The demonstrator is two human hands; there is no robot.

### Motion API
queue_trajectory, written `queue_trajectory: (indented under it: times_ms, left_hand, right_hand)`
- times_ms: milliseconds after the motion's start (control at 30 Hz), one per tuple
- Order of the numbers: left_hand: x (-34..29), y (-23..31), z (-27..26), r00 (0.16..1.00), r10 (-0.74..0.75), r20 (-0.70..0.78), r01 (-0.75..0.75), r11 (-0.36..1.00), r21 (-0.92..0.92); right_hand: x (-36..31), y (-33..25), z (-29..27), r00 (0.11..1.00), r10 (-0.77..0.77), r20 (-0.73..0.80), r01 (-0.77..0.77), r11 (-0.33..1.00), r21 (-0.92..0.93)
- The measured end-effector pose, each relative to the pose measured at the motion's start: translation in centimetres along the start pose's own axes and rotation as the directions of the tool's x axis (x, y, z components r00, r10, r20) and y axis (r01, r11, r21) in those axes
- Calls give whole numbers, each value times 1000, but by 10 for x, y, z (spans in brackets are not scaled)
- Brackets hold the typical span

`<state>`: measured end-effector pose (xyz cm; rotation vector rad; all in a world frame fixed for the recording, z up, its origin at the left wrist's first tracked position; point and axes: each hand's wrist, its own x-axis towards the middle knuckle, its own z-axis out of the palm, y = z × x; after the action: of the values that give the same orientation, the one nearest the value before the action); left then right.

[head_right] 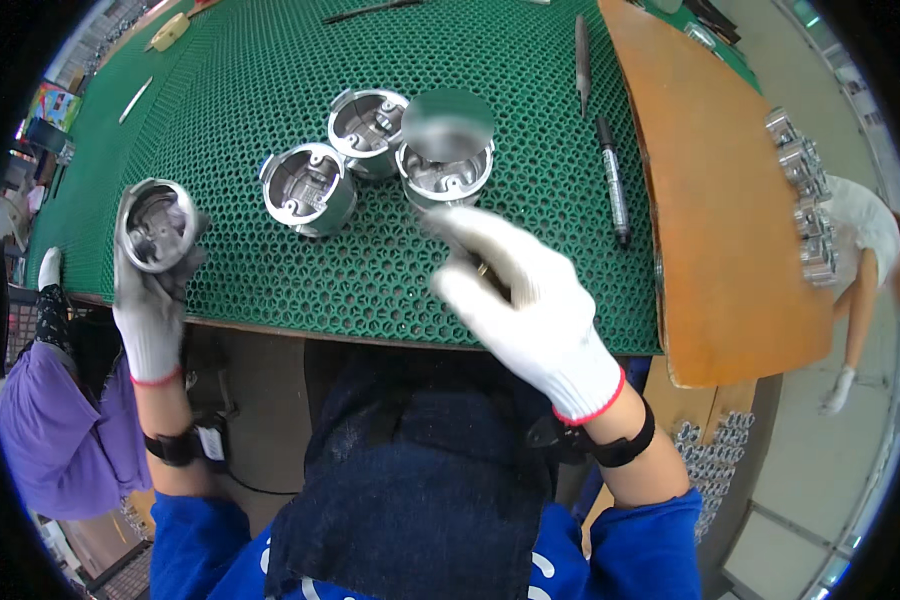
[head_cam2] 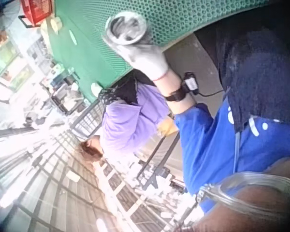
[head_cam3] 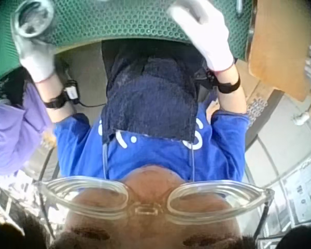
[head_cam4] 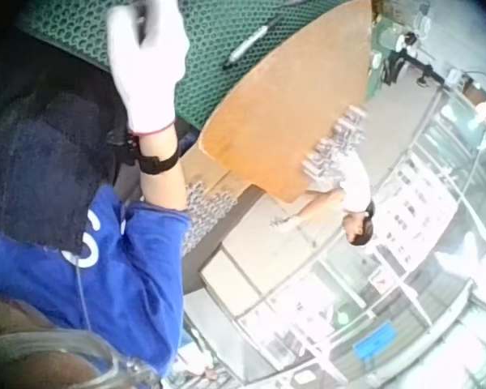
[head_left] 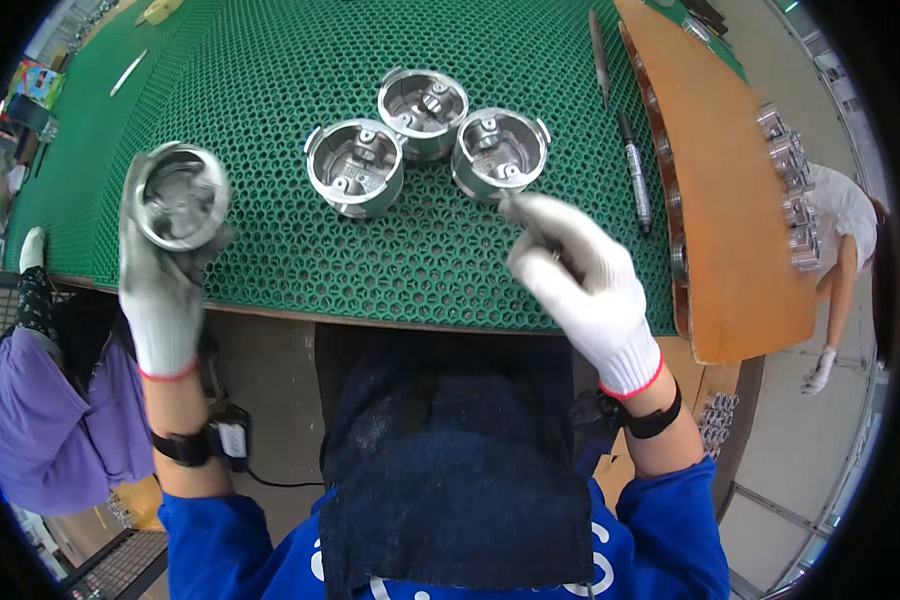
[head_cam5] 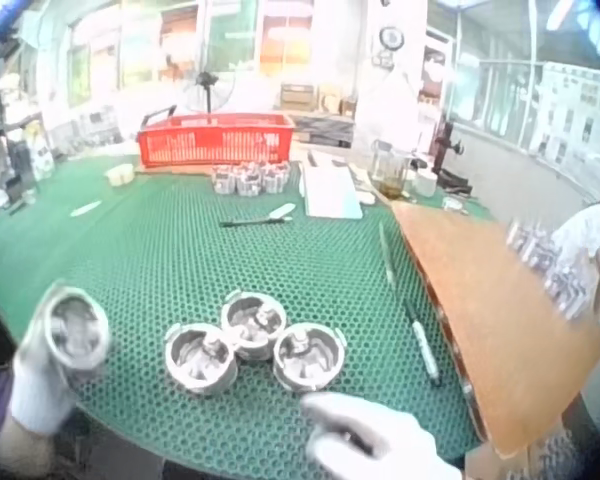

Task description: The recorder is inspecting engine pistons at a workbench, checking surfaces and stacking them on a wooden board.

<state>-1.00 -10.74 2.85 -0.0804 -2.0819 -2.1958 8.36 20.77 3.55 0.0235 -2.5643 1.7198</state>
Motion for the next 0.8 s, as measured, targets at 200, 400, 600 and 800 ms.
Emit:
queue_trajectory:
  times_ms: [200, 400, 600, 800]
  left_hand:
    - [49, -44, -98, 972, 8, -235, 60, 958, 279]
    - [-40, -35, -33, 924, 365, -118, -305, 886, 350]
    - [-96, -18, 33, 957, 175, 231, -184, 983, 18]
    - [-130, 10, 59, 899, 119, 422, -93, 992, -81]
  right_hand:
    - [37, 11, 14, 993, -120, 15, 112, 856, -504]
    - [11, -3, -11, 926, 347, 148, -377, 866, 328]
    - [-24, 13, 1, 798, -17, 603, -542, -459, 704]
    - [-53, 14, 13, 779, 109, 618, -517, -448, 730]
